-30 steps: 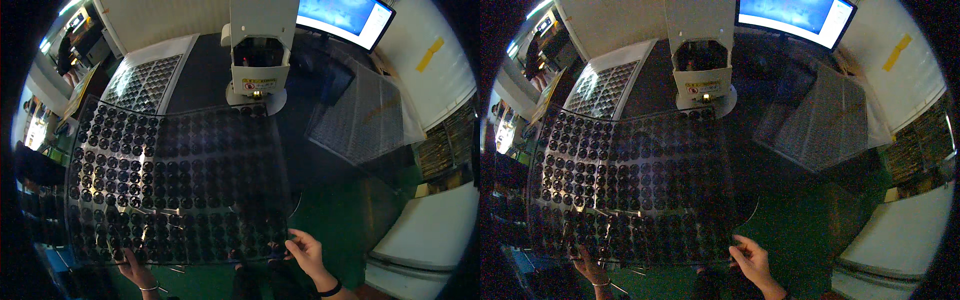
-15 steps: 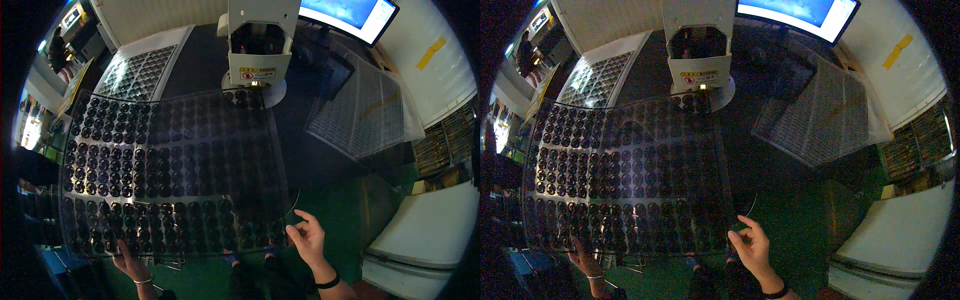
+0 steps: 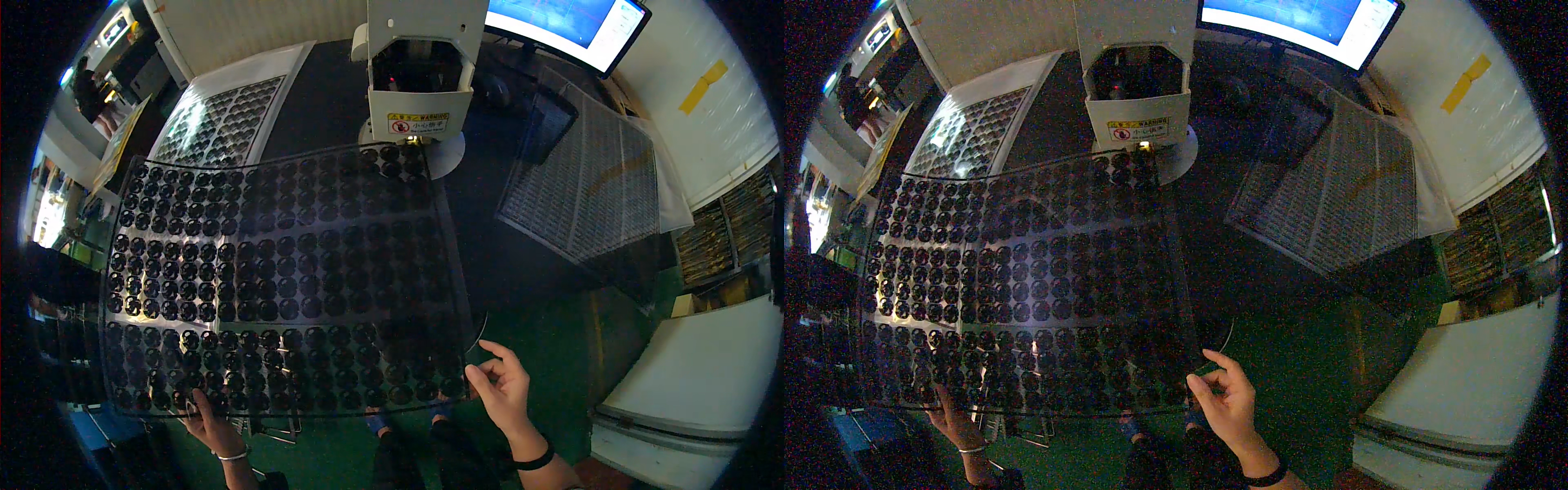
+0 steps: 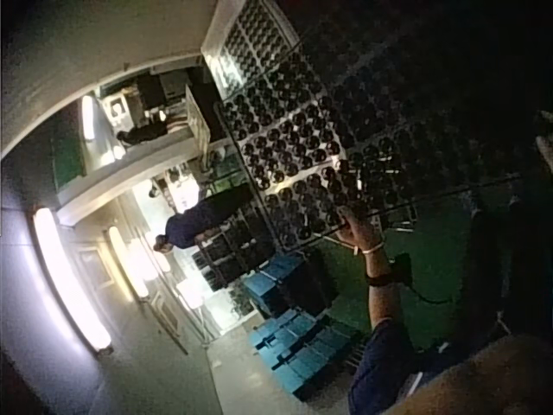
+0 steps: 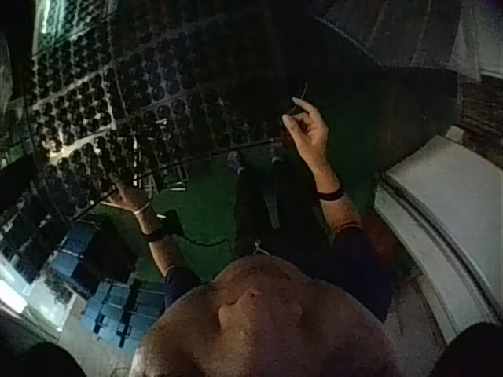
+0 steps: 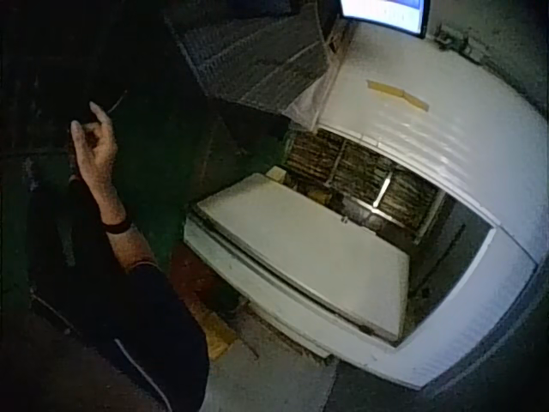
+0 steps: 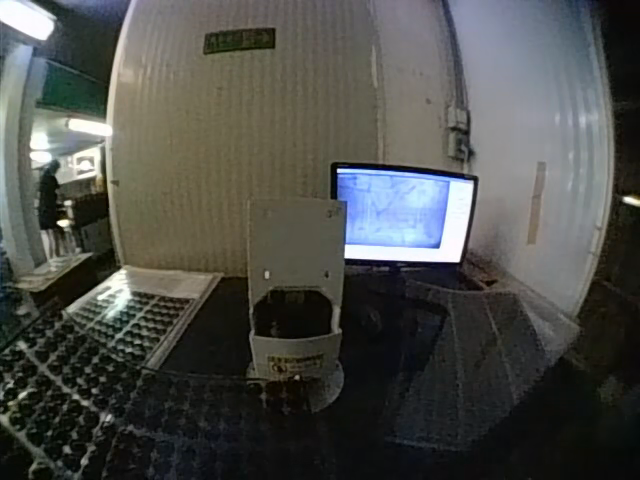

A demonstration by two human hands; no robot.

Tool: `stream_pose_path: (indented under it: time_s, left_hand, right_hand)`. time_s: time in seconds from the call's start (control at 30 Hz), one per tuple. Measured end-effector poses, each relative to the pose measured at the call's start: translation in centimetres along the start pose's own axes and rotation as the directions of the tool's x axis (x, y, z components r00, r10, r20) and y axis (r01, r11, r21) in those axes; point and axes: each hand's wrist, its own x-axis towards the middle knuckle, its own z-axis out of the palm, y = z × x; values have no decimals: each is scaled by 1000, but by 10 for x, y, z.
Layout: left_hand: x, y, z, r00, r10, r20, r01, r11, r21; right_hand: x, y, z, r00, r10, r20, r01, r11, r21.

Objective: Inspecting large sheets of circular components using an inspection monitor and manual handling.

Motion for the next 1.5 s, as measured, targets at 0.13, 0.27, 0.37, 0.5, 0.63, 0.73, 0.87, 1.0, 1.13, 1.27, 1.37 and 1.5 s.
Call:
stream_pose_path:
  time_s: [0.13,0.27,0.37,0.5,0.63,0.73,0.87,1.0,1.13,1.27,1.37,1.5]
  left_hand:
    - [-1,0,2,1000,4,-17,-4,1000,14]
    - [-6,1,4,999,-14,-31,14,1000,-7]
    - [-8,-1,-1,998,42,44,-42,999,5]
    - [-3,-11,-13,996,-58,66,59,998,-7]
    - [-1,-18,-19,995,-51,91,49,999,21]
    - [-5,-15,-14,995,-50,81,48,998,29]
    - [-11,-11,-3,998,48,41,-49,998,27]
    - [-13,-12,-4,996,69,55,-72,996,49]
    - [-12,-16,-10,997,-13,76,8,998,60]
    - [-13,-21,-13,995,-52,81,51,999,10]
    - [-13,-22,-15,997,-44,68,40,997,66]
    - [-16,-22,-14,997,-38,65,37,999,6]
  right_hand:
    - [0,-1,-1,1000,-12,-2,12,1000,-26]
    - [0,1,-2,1000,1,-8,-1,1000,-4]
    - [0,3,-3,1000,15,-1,-15,1000,21]
    - [1,5,-4,1000,-9,0,9,1000,11]
    - [0,8,-5,1000,5,-7,-5,1000,12]
    - [1,10,-7,1000,-11,-4,11,1000,-4]
    - [0,12,-8,1000,7,-5,-7,1000,7]
    - [-1,13,-8,1000,-2,-9,2,1000,11]
    - [0,14,-9,1000,-19,-14,19,1000,7]
    - [-1,14,-10,1000,-9,-9,9,1000,5]
    - [-1,14,-11,1000,13,-13,-13,1000,12]
    - [-2,17,-12,1000,-3,-17,2,1000,-11]
